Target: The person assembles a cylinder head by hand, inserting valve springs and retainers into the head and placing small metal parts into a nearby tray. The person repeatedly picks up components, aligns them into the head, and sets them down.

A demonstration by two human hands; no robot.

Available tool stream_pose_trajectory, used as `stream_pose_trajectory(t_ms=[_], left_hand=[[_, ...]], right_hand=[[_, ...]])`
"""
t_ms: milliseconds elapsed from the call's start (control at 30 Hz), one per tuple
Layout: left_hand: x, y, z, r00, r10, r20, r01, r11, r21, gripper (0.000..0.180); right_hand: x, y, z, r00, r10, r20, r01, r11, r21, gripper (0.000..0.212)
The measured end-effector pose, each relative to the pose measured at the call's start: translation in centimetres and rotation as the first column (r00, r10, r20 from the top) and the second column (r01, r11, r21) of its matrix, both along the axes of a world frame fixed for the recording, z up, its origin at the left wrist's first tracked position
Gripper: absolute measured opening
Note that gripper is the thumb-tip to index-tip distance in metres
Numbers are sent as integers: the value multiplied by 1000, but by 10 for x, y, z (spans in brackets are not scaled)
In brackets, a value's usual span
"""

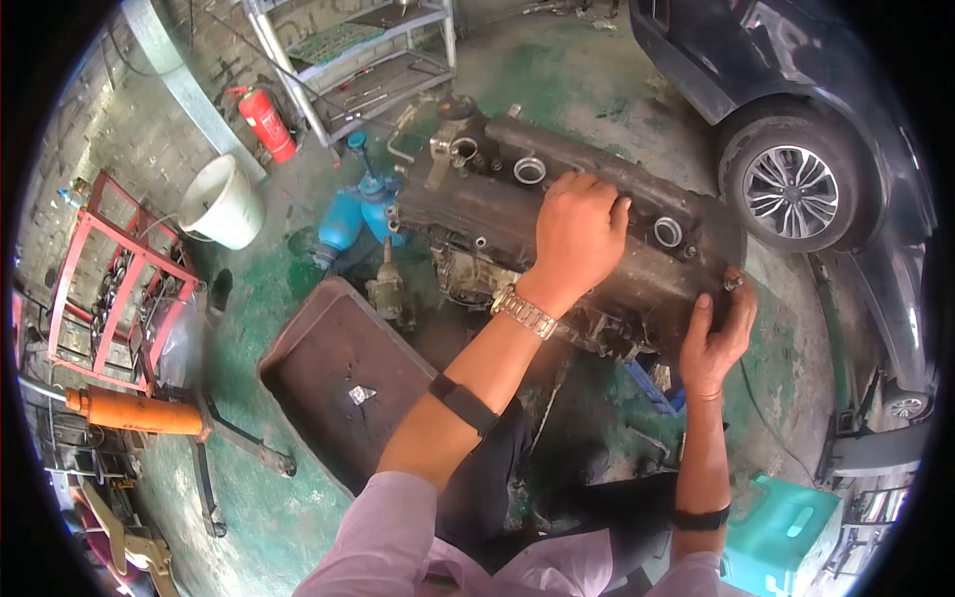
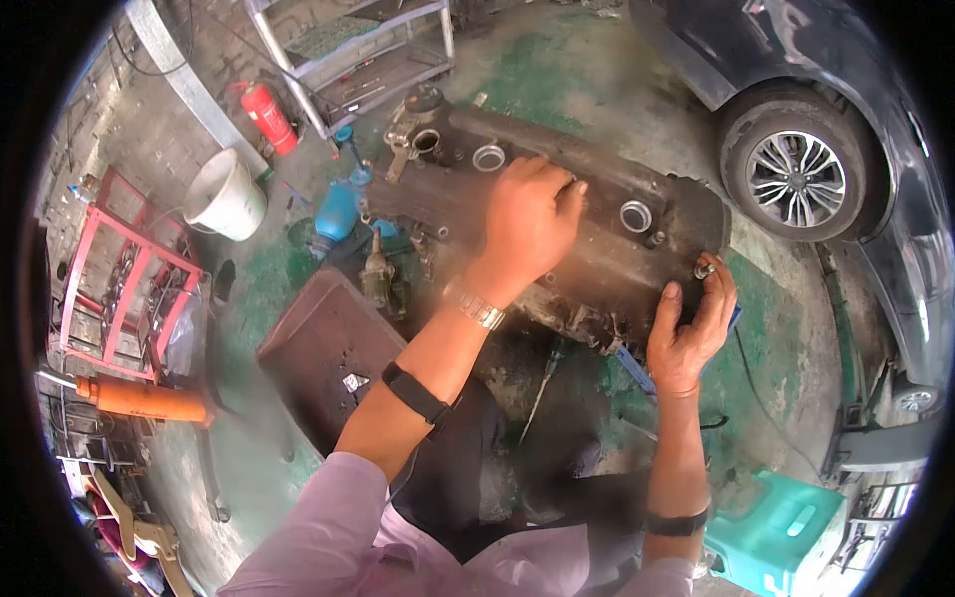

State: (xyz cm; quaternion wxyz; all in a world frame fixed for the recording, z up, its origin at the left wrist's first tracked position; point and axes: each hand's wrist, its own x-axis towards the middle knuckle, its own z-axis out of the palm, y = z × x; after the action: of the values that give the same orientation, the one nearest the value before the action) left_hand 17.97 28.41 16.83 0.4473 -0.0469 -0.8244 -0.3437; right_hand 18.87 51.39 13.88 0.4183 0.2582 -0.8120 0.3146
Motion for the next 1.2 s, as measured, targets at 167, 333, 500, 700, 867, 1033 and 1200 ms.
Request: stream_pose_trajectory(t_ms=[167, 333, 500, 700, 867, 1033, 1200], left_hand=[[-1, 1, -1, 999, 24, -35, -24, 1000, -15, 11], [4, -2, -2, 992, -83, -92, 94, 988, 124, 11], [20, -20, 2, 962, -263, -72, 254, 770, 585, 16], [91, -60, -30, 999, -12, -47, 40, 744, 667, 20], [145, -120, -103, 967, 62, 249, -226, 661, 715, 20], [196, -173, -191, 812, 86, 577, -524, 543, 656, 20], [231, -233, -278, 625, 28, 780, -723, 399, 564, 24]], right_hand=[[1, -2, 1, 1000, 21, 4, -21, 999, -48, 35], [1, 0, 1, 999, 33, -23, -34, 998, -51, 37], [1, -1, 2, 999, 36, -30, -38, 997, -65, 38], [-1, 0, 2, 999, 28, -45, -31, 997, -72, 39], [0, 0, 2, 999, 19, -32, -22, 997, -69, 40], [0, -1, 2, 999, 24, -38, -27, 997, -74, 38], [-3, 2, -5, 999, 20, -34, -22, 999, -47, 37]])
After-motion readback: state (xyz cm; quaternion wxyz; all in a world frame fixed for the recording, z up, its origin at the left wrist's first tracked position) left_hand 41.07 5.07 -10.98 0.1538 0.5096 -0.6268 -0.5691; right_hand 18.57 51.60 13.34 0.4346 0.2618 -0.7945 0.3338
